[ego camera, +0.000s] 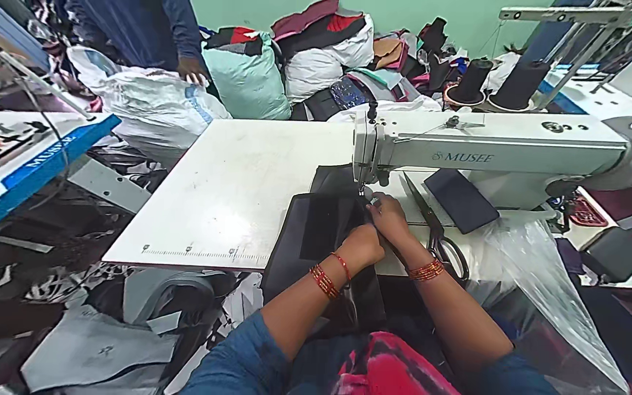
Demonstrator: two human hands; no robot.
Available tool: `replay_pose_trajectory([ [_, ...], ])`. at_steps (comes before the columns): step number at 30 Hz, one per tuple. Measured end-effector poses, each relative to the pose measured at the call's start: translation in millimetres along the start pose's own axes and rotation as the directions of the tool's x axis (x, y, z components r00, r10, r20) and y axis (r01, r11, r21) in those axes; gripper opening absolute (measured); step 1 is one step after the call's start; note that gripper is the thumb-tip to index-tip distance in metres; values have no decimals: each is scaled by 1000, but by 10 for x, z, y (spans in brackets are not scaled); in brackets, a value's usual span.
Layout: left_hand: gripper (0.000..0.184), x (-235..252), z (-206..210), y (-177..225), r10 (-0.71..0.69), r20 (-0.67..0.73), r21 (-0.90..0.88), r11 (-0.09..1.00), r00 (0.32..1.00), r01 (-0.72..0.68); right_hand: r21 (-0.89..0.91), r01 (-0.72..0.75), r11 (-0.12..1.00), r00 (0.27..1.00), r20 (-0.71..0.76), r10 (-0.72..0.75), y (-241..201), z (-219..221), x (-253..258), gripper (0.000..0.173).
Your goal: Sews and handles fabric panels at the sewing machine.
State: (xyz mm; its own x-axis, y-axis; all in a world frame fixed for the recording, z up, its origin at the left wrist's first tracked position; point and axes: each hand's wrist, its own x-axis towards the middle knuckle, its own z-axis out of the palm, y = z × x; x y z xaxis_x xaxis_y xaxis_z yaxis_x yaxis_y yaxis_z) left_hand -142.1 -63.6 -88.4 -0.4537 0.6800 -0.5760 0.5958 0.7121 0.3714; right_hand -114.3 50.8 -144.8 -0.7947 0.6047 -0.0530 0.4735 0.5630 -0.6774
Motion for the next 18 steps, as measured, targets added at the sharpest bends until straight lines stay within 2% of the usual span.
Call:
replay_pose_trajectory([
  [2, 37, 33, -77, 60, -45, 14, 60, 997, 999, 44, -4, -19, 1000, 1000, 10, 19, -72, 35, 72, 34],
  [4, 36, 41, -109, 101, -82, 13, 101, 992, 997, 81, 1, -37, 999, 999, -7, 37, -70, 81, 92, 29],
  [8, 30, 53, -115, 45, -75, -36, 84, 993, 996, 78, 38, -53, 998, 999, -8, 53, -32, 79, 62, 29],
  [18, 36, 233, -223, -371, 130, -5, -85, 988, 992, -130, 108, -128, 986, 992, 34, 125, -70, -1, 16, 29],
])
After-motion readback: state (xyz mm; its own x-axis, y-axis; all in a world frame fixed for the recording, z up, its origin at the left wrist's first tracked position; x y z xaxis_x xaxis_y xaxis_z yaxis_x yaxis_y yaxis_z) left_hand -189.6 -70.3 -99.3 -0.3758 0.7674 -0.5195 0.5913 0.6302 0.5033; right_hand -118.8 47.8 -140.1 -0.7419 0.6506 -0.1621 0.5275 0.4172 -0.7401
